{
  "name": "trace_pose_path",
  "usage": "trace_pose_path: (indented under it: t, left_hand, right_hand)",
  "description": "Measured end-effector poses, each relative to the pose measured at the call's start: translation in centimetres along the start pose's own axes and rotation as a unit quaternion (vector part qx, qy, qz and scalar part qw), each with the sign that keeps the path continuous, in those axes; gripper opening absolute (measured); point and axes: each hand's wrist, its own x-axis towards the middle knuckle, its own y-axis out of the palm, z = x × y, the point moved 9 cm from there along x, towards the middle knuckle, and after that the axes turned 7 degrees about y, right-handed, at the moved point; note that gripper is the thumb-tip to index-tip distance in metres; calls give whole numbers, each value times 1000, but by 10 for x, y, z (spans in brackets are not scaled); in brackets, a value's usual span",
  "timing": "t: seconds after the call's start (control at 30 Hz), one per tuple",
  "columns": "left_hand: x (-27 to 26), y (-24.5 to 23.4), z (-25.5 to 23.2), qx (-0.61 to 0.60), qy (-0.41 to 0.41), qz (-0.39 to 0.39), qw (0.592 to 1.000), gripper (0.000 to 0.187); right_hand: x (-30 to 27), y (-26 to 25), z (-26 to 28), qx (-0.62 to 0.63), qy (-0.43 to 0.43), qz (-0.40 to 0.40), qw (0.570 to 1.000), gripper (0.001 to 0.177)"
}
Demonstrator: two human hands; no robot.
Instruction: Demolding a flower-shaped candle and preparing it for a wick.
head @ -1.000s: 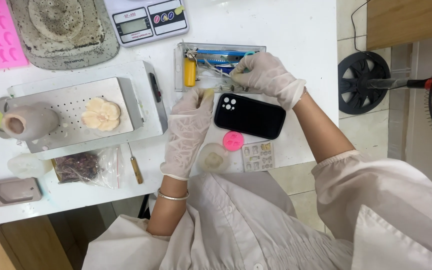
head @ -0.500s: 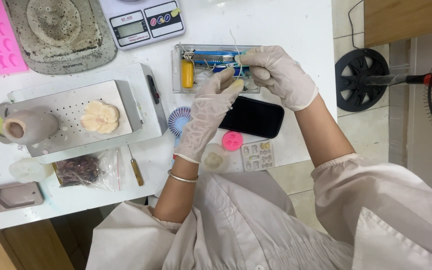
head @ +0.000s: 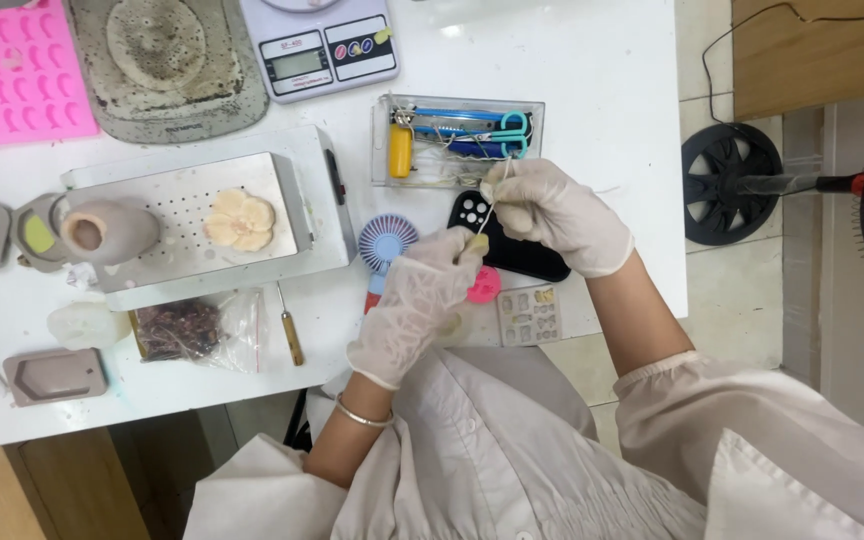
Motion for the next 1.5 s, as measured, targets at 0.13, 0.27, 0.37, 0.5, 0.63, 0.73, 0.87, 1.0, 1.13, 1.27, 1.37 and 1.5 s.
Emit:
trace_pose_path:
  t: [0.13,0.27,0.37,0.5,0.63,0.73,0.87,1.0,1.13,1.27,1.37,1.5]
  left_hand:
    - [-61,-40,-55,149,259,-34,954,21]
    - [-85,-62,-33,40,103,0,994,14]
    - [-102,-68,-12,-28,23,16,999,15]
    - [-127,-78,-18,52,124,61,989,15]
    - [-139,-94,-17,14,131,128,983,18]
    - [-156,-115,-13,11,170,134,976,19]
    - [-167,-139,16,-53,136,98,984,16]
    - [-180,-149,42,-60,111,125,984,19]
    - [-200,-161,27,59,332,89,937,15]
    - [-193,-169,50,-53,198,93,974,15]
    - [-186,-167,75,-156,41,72,984,21]
    - [-184,-162,80,-288,-58,31,955,27]
  right_hand:
    - [-11,-1,-28,-90,26,-135,986,8]
    - [-16,21,-63,15,-26,-129,991,8]
    - [-22,24,-88,59,-52,-169,982,8]
    - [-36,20,-135,142,-82,-196,967,12]
    - [-43,29,-166,164,-145,-209,953,15]
    - [-43,55,-179,196,-216,-205,934,18]
    - [-40,94,-183,214,-224,-258,915,14]
    - [-39,114,-193,200,-216,-313,903,6]
    - [-46,112,-196,174,-255,-301,902,11]
    - [-56,135,-169,180,-274,-282,901,27]
    - [-55,153,-152,138,-248,-277,918,34]
    - [-33,170,-154,1,-139,-254,957,38]
